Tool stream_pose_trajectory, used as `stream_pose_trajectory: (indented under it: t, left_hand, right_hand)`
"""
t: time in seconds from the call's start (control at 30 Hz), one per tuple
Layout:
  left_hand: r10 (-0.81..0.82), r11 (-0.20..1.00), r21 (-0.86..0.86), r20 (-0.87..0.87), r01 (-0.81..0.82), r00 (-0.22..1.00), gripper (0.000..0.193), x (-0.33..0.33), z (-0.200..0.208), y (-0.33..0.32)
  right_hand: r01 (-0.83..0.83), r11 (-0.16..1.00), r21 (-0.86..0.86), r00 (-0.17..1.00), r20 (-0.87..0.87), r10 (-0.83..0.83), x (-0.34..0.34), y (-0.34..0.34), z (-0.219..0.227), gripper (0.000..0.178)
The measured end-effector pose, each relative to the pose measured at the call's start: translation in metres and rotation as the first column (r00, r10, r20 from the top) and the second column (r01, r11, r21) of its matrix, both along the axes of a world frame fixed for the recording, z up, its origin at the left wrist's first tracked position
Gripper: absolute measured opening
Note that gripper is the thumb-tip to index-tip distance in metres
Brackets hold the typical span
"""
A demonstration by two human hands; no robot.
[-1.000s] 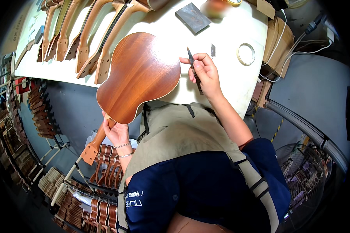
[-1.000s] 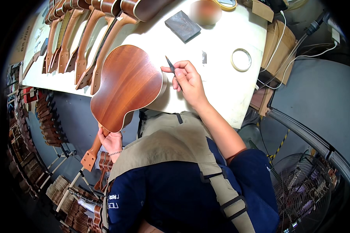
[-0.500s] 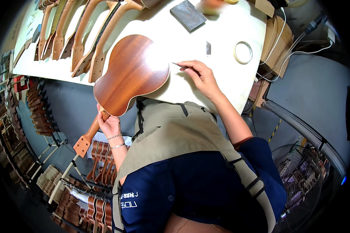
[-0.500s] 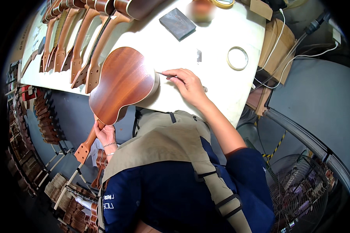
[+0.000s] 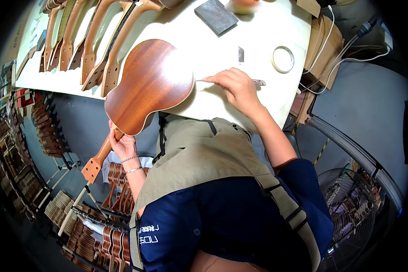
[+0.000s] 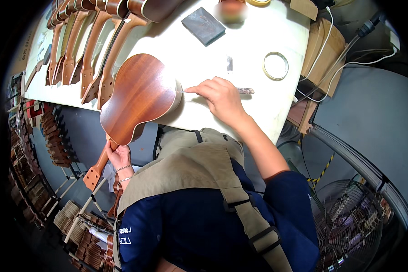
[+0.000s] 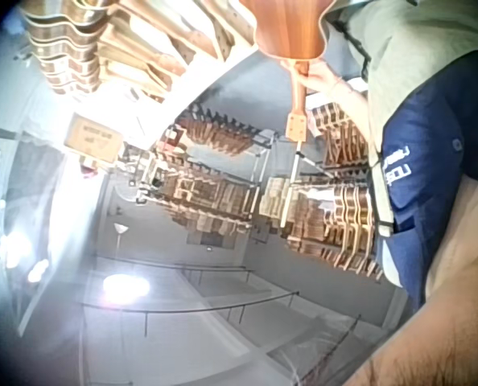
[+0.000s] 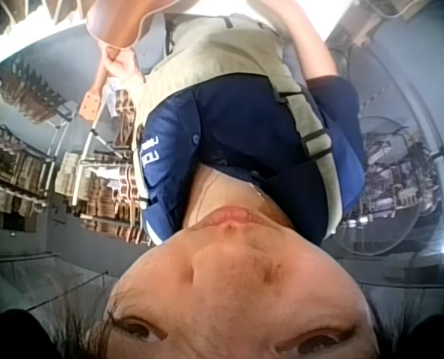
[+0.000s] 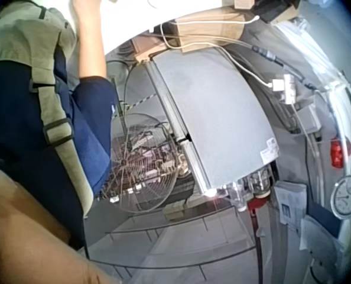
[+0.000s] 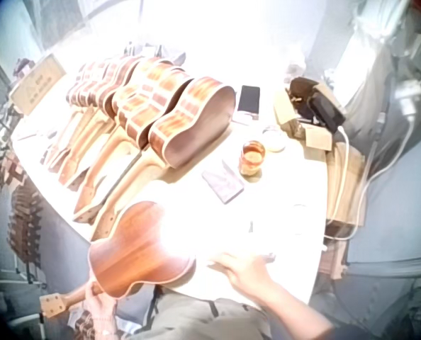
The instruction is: The person applies a substance to the edges of a guitar body using a small tool, then places the guitar on a rack. They pick up another guitar body, apply the substance to its edges, and place it on the rack. This process is repeated for several guitar bodies.
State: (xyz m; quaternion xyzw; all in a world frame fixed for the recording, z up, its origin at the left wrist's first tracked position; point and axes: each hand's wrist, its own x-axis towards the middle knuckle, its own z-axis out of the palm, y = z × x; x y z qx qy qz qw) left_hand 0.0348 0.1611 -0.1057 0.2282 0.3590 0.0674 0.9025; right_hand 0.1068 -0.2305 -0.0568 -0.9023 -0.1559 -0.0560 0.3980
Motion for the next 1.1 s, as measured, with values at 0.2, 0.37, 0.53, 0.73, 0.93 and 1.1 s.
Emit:
stream_pose_trajectory:
  t: [0.2,0.37,0.53,0.73,0.93,1.1]
  left_hand:
    - [-0.008,1.0,0.027,0.003,0.008,1.0,0.042,0.003,0.005,-0.002]
    - [-0.024,0.999,0.03,0.012,0.023,1.0,0.043,0.004,0.004,0.003]
    - [-0.025,0.998,0.063,0.02,0.024,0.999,0.044,0.006,0.015,0.001]
    - [-0.06,0.982,0.182,0.029,0.054,0.998,0.044,0.017,0.041,-0.019]
    - [-0.039,0.947,0.32,-0.006,0.039,0.999,0.041,0.021,0.071,-0.036]
    - [-0.057,0.891,0.451,-0.004,0.052,0.998,0.041,0.023,0.088,-0.049]
  right_hand:
    - [0.016,1.0,-0.021,0.999,0.037,-0.015,0.016,0.002,0.007,0.033]
    - [-0.068,0.986,-0.149,0.997,0.037,0.074,0.012,-0.004,0.014,0.035]
    - [-0.05,0.974,0.222,0.959,-0.262,0.109,0.008,-0.009,0.011,0.028]
    - [0.356,0.658,0.664,0.808,-0.572,0.14,0.018,0.011,-0.008,0.019]
    - [0.41,0.523,0.747,0.799,-0.571,0.189,0.02,0.019,-0.03,0.019]
    - [0.438,0.526,0.729,0.8,-0.583,0.142,0.019,0.02,-0.028,0.018]
